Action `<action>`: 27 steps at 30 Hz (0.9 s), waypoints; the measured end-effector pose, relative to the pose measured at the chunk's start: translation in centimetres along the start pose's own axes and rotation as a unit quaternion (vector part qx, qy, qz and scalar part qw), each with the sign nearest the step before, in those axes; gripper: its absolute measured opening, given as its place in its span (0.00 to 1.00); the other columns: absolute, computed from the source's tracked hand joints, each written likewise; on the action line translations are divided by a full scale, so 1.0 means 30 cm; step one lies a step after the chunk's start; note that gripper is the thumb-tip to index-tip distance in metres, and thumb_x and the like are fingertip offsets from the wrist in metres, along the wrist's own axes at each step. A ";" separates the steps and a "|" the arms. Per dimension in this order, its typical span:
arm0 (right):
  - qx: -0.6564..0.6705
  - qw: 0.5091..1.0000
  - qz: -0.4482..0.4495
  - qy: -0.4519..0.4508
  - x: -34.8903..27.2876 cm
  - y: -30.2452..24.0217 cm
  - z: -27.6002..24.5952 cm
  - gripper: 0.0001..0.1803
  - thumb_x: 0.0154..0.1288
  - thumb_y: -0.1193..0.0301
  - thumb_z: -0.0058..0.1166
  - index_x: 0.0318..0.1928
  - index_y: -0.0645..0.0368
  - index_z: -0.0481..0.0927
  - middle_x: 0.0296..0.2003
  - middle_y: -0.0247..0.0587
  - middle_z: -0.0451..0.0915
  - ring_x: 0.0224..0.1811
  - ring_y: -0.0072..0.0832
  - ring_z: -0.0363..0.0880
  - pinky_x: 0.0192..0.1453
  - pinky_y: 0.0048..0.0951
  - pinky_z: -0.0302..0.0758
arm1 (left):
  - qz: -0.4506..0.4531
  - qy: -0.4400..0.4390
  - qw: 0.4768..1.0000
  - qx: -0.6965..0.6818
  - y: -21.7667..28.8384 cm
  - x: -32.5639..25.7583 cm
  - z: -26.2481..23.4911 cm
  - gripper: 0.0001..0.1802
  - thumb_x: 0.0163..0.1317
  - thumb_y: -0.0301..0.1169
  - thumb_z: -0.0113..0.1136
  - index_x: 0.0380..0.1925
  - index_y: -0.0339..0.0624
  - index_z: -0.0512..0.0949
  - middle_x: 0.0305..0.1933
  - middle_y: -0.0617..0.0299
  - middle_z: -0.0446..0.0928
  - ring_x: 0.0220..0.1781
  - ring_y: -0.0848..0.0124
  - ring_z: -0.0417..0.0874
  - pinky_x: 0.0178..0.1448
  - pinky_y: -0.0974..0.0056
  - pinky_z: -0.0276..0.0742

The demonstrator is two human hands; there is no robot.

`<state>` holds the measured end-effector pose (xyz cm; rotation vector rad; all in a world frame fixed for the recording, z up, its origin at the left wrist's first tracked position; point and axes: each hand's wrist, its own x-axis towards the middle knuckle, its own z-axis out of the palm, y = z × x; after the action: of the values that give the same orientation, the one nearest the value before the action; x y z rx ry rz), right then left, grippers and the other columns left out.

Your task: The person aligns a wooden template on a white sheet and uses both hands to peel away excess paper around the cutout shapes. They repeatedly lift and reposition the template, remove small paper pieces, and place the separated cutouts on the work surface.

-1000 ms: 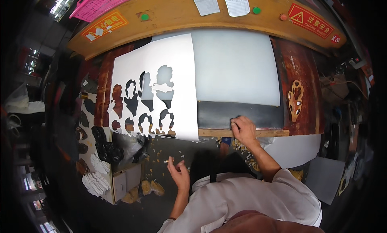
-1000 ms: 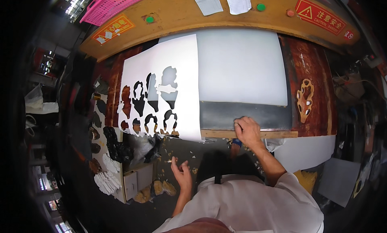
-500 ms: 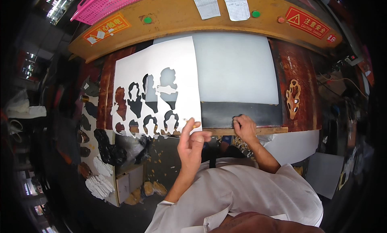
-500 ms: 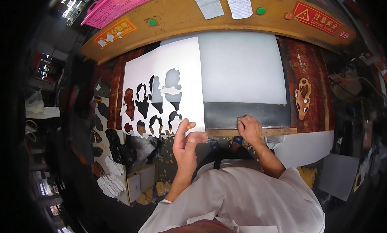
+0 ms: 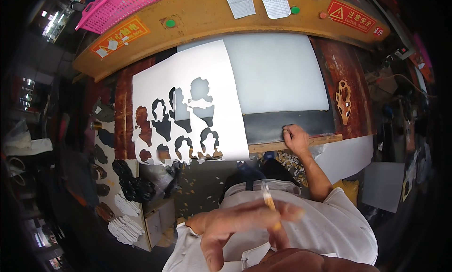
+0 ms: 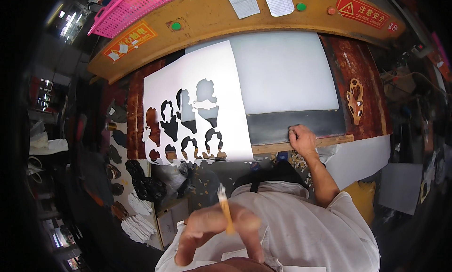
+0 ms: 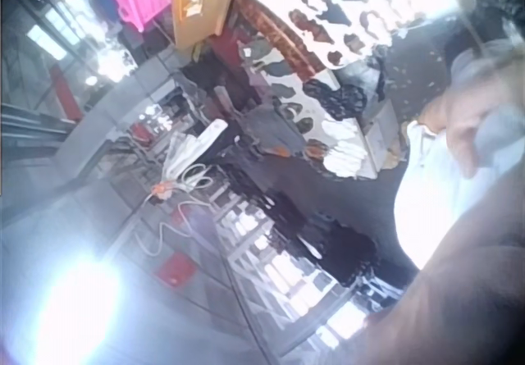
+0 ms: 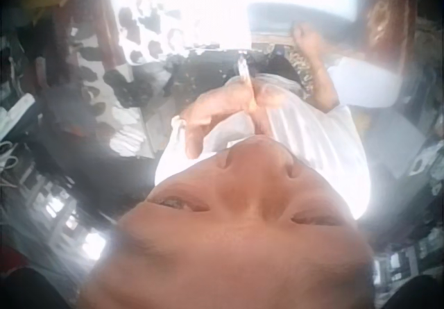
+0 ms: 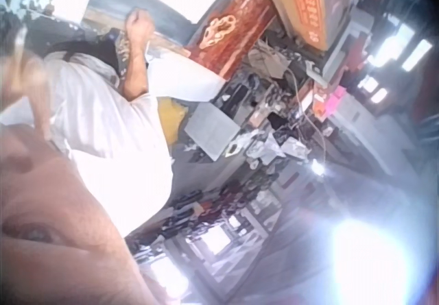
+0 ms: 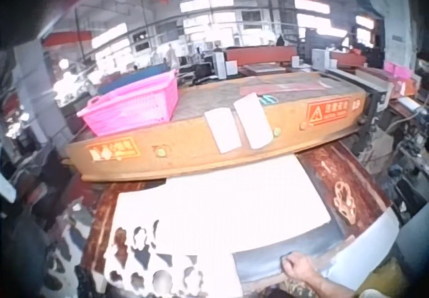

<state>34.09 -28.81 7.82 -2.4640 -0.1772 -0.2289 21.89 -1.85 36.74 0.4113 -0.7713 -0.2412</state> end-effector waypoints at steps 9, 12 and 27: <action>-0.004 0.999 0.031 -0.021 0.006 -0.011 -0.009 0.10 0.67 0.65 0.59 0.41 0.53 0.88 0.38 0.44 0.87 0.44 0.49 0.85 0.51 0.48 0.80 | 0.016 -0.066 0.998 0.006 -0.035 -0.080 0.030 0.59 0.69 0.73 0.51 0.80 0.30 0.59 0.75 0.13 0.57 0.78 0.21 0.61 0.76 0.30 0.63; -0.007 0.999 0.035 -0.022 0.002 -0.009 -0.005 0.10 0.67 0.65 0.58 0.41 0.53 0.88 0.40 0.44 0.87 0.45 0.49 0.85 0.52 0.47 0.81 | 0.039 -0.026 0.999 0.028 -0.012 -0.081 0.079 0.59 0.69 0.72 0.51 0.79 0.29 0.59 0.75 0.12 0.58 0.78 0.22 0.61 0.77 0.29 0.61; -0.023 0.996 -0.026 -0.086 0.002 0.137 0.043 0.13 0.75 0.64 0.57 0.51 0.57 0.86 0.43 0.46 0.88 0.44 0.40 0.88 0.54 0.36 0.81 | 0.174 0.114 0.940 0.271 0.019 -0.371 0.302 0.60 0.68 0.76 0.47 0.80 0.33 0.60 0.73 0.17 0.62 0.77 0.21 0.61 0.76 0.29 0.63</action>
<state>35.05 -31.21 4.36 -2.5265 -0.3140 -0.0445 7.71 0.17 35.88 0.7965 -0.6600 0.3575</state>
